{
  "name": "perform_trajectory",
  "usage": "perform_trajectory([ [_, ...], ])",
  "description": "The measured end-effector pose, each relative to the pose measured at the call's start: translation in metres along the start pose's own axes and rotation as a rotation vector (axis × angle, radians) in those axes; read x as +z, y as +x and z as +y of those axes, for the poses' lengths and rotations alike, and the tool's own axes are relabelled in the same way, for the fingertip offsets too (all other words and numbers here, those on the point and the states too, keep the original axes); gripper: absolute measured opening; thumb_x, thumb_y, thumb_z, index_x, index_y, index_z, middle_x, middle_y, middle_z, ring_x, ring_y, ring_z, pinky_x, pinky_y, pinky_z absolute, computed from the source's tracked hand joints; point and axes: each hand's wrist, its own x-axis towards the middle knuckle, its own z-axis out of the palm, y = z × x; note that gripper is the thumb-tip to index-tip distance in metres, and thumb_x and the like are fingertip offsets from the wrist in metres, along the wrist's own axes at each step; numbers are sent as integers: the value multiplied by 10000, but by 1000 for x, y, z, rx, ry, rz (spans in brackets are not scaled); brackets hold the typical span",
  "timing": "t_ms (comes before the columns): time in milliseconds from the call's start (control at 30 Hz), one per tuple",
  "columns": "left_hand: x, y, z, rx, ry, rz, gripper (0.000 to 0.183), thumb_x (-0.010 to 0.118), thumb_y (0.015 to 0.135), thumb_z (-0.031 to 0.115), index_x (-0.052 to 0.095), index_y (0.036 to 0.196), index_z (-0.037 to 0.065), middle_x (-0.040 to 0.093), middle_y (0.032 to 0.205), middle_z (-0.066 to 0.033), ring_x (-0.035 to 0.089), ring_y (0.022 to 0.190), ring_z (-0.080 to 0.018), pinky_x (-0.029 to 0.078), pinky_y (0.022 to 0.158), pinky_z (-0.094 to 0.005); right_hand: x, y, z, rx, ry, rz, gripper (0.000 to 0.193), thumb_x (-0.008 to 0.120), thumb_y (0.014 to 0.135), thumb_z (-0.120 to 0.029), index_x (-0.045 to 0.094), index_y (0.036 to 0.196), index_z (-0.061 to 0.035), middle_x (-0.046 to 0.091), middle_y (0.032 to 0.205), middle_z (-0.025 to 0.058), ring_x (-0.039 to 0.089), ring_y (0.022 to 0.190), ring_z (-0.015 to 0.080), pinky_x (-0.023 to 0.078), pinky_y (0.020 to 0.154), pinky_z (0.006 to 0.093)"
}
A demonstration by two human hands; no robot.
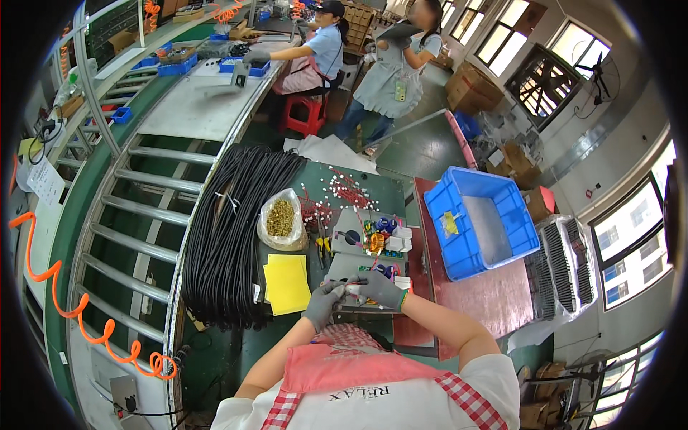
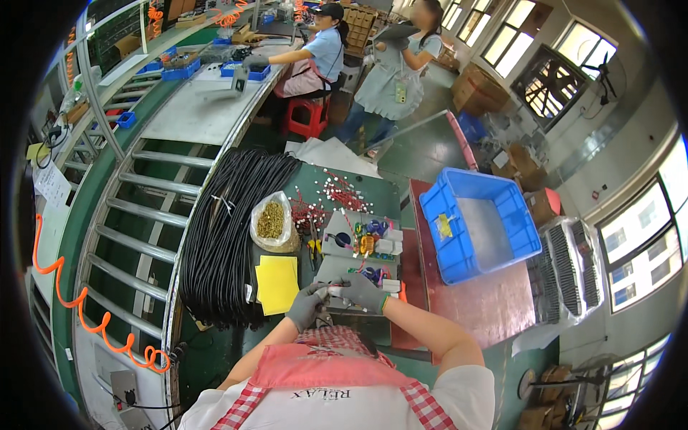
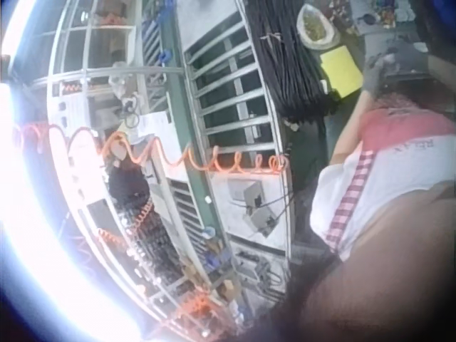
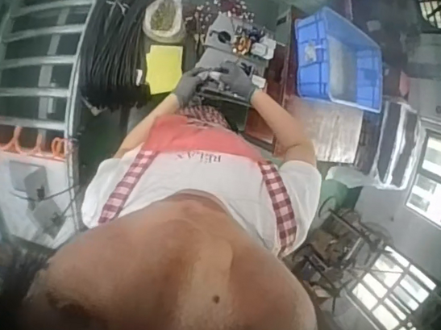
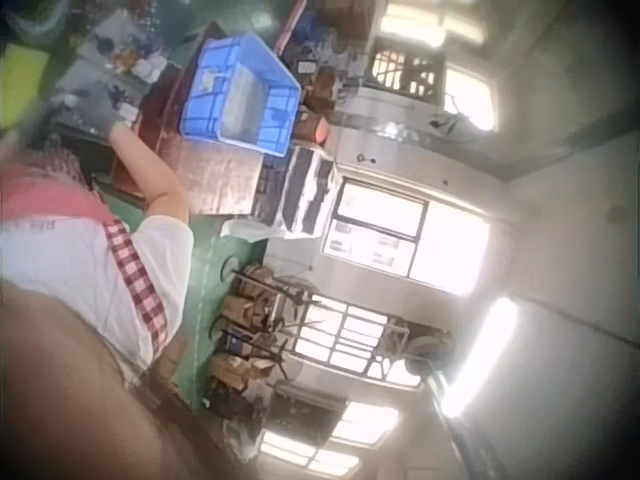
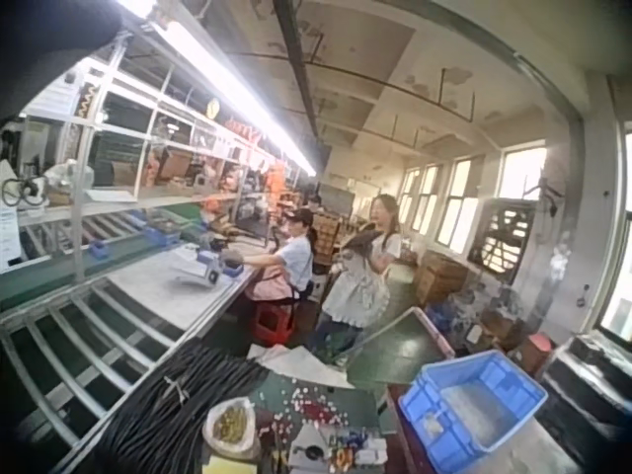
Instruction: The person assembles an electronic device by placing a yellow insulating sheet and a circuit board onto a metal chassis. They use a power drill to secure components and connect wires to the board. The person then moves the assembled unit to a testing station and uses a pneumatic tool to tighten screws on the device.
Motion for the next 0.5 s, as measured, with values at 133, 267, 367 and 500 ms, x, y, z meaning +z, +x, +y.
perform_trajectory([
  [133, 3, -4, 7, 7, 1, -14, 152, 587, 891, 179, 600, 997, 70, 562, 772, 14, 503, 640, -65, 406, 560, -198, 1, 4, 7, -277, -277, 145, 257, 623, 859, -198, 632, 1056, -34, 637, 850, 53, 597, 731, 117, 494, 636, 276],
  [267, -6, 0, -2, -26, -86, -65, 115, 596, 888, 175, 583, 952, 80, 537, 736, 17, 497, 612, -73, 402, 538, -207, -2, 3, -3, -510, -675, 108, 253, 632, 800, -170, 640, 1046, -116, 637, 839, 90, 617, 783, 255, 484, 719, 356],
  [367, -8, -3, -3, -93, -207, -119, 117, 602, 894, 189, 571, 929, 83, 535, 726, 13, 497, 600, -81, 407, 529, -213, -3, -2, -12, -539, -841, 90, 224, 612, 799, -176, 642, 1017, -131, 619, 841, 83, 601, 818, 268, 477, 733, 372],
  [500, -7, -4, -8, -121, -330, -129, 103, 618, 890, 154, 604, 928, 60, 540, 709, 16, 476, 567, -68, 384, 498, -197, -3, -7, -23, -503, -1093, 26, 144, 565, 824, -204, 649, 934, -164, 577, 793, 81, 593, 780, 277, 465, 687, 399],
])
